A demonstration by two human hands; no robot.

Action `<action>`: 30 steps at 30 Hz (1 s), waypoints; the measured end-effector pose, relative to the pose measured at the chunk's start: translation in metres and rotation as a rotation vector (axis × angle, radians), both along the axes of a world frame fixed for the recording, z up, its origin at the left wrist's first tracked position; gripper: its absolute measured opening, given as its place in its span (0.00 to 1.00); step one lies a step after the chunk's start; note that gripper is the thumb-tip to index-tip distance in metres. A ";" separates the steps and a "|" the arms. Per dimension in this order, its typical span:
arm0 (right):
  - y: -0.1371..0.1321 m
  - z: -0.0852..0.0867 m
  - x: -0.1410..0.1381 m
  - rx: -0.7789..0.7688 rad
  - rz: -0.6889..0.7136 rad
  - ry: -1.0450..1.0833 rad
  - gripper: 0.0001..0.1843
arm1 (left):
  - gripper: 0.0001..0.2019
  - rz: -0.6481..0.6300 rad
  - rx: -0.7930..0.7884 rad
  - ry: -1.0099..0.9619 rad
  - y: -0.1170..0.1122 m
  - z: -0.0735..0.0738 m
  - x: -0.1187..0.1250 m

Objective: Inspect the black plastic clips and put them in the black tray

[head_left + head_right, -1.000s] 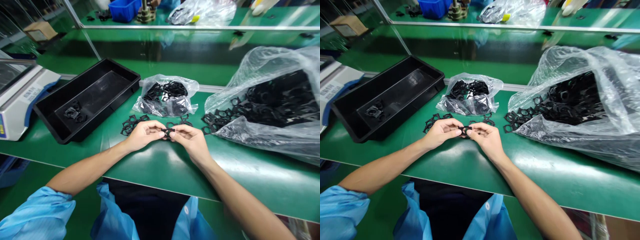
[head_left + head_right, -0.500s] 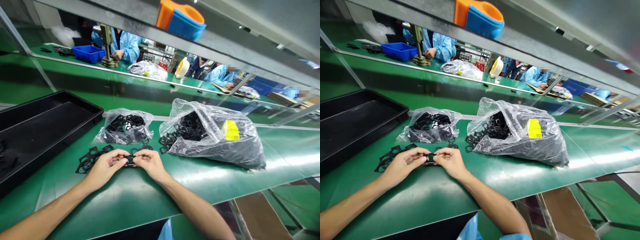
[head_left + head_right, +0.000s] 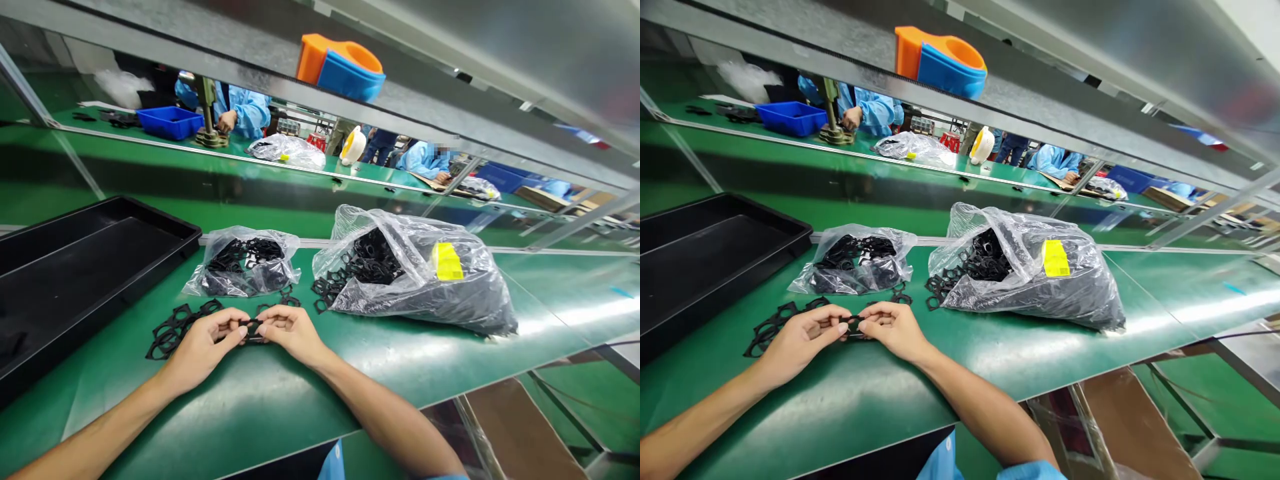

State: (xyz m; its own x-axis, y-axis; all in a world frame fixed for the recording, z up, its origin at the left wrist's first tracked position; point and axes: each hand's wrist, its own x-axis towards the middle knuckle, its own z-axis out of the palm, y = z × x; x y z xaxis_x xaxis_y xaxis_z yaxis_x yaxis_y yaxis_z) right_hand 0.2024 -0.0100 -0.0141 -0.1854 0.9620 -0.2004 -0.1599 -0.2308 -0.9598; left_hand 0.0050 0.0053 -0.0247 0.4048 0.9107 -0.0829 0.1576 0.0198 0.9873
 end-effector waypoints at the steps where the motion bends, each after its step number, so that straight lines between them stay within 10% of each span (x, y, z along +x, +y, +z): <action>1: 0.000 -0.001 0.001 -0.004 0.002 0.004 0.26 | 0.13 0.001 0.005 0.006 0.000 0.000 0.001; 16: -0.005 0.009 0.004 0.008 -0.010 -0.004 0.20 | 0.15 -0.066 0.040 0.020 -0.002 0.007 0.001; 30: -0.013 0.007 0.004 0.661 -0.026 -0.463 0.09 | 0.21 -0.107 -0.295 -0.191 0.005 0.011 0.005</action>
State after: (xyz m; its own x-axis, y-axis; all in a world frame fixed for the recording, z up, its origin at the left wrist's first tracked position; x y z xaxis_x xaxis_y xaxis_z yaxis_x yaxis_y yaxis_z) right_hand 0.2060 -0.0234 -0.0066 -0.1991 0.9113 0.3605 0.2902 0.4062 -0.8665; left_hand 0.0098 0.0105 -0.0138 0.5296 0.8107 -0.2496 -0.0124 0.3016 0.9534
